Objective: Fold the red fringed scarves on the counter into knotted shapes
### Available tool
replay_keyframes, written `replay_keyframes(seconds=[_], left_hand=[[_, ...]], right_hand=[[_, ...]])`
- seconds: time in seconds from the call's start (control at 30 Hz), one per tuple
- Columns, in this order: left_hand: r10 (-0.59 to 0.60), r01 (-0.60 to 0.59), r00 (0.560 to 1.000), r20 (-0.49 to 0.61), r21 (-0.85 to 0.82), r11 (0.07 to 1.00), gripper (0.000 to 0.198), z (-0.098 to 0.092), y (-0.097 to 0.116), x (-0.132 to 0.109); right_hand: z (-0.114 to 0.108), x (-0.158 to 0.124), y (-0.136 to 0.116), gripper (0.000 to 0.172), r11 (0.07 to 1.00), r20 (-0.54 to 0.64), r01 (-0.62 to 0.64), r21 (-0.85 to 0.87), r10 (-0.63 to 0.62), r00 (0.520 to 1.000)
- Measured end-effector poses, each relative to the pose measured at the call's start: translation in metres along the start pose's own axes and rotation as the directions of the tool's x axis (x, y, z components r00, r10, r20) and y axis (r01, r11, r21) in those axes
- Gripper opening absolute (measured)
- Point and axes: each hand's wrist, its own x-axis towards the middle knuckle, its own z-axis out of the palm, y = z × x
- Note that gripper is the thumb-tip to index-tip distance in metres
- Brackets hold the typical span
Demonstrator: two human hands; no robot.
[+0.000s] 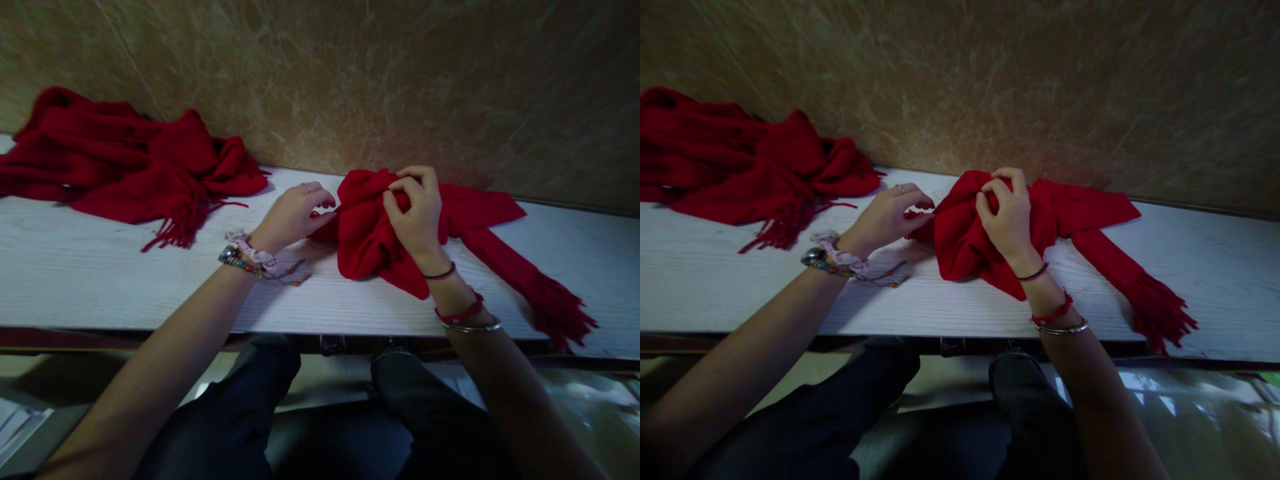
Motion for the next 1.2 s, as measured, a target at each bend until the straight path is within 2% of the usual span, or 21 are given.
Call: replay_keyframes(seconds=[0.17, 0.27, 0.37, 0.4, 0.5, 0.57, 0.6, 0.67, 0.73, 0.8, 0.9, 1.0, 1.07, 1.2], left_hand=[[-0.09, 0.081, 0.994, 0.067, 0.136, 0.987, 0.02, 0.003, -0.001, -0.001], [-0.199, 0.205, 0.978, -0.065, 0.117, 0.972, 0.02, 0.001, -0.003, -0.002], [-0.274, 0.29, 0.933, -0.234, 0.037, 0.956, 0.021, -0.002, -0.005, -0.002], [-0.277, 0.291, 0.931, -0.238, 0.023, 0.957, 0.02, -0.003, -0.006, -0.002], [-0.23, 0.235, 0.964, -0.136, 0.022, 0.972, 0.014, -0.004, -0.005, -0.001], [-0.199, 0.205, 0.966, -0.166, 0.02, 0.979, 0.012, -0.007, -0.001, 0.0], [-0.199, 0.209, 0.952, -0.233, 0.018, 0.978, 0.011, -0.008, 0.001, 0.0], [-0.224, 0.245, 0.895, -0.386, 0.006, 0.97, 0.01, -0.012, 0.004, 0.0], [-0.267, 0.291, 0.841, -0.471, -0.023, 0.956, 0.011, -0.014, 0.006, 0.0], [-0.312, 0.321, 0.834, -0.455, -0.061, 0.945, 0.012, -0.014, 0.006, 0.0], [-0.339, 0.339, 0.868, -0.362, -0.065, 0.938, 0.013, -0.011, 0.005, 0.001], [-0.353, 0.37, 0.869, -0.347, -0.019, 0.929, 0.014, -0.011, 0.003, 0.001], [-0.374, 0.404, 0.834, -0.405, -0.014, 0.915, 0.014, -0.014, 0.0, 0.001], [-0.421, 0.474, 0.732, -0.536, -0.042, 0.879, 0.008, -0.022, -0.009, 0.001]], right_hand=[[-0.003, -0.001, -0.005, 0.007, 1.0, 0.057, -0.025, 0.013, 0.024, 0.998], [-0.008, -0.001, -0.009, 0.013, 0.999, 0.04, -0.032, -0.031, 0.033, 0.999], [-0.011, 0.0, -0.006, 0.019, 0.995, -0.023, -0.011, -0.097, 0.009, 1.0], [-0.011, 0.0, -0.004, 0.019, 0.993, -0.031, -0.001, -0.117, -0.003, 1.0], [-0.009, 0.002, 0.002, 0.014, 0.989, -0.001, 0.023, -0.147, -0.024, 1.0], [-0.008, 0.003, 0.004, 0.01, 0.989, -0.005, 0.015, -0.145, -0.016, 1.0], [-0.008, 0.004, 0.004, 0.009, 0.99, -0.026, 0.008, -0.141, -0.011, 1.0], [-0.009, 0.004, 0.004, 0.008, 0.992, -0.082, -0.002, -0.126, -0.008, 0.997], [-0.007, 0.004, 0.004, 0.006, 0.995, -0.081, 0.002, -0.1, -0.01, 0.997], [-0.005, 0.003, 0.004, 0.007, 0.998, 0.007, 0.018, -0.068, -0.017, 1.0], [0.001, 0.0, 0.006, 0.011, 0.999, 0.168, 0.039, -0.028, -0.034, 0.985], [0.003, -0.001, 0.007, 0.017, 0.999, 0.231, 0.034, -0.001, -0.033, 0.972], [0.003, 0.0, 0.007, 0.023, 0.999, 0.243, 0.027, 0.022, -0.032, 0.969], [0.0, 0.0, 0.011, 0.031, 0.996, 0.211, -0.043, 0.078, 0.025, 0.977]])
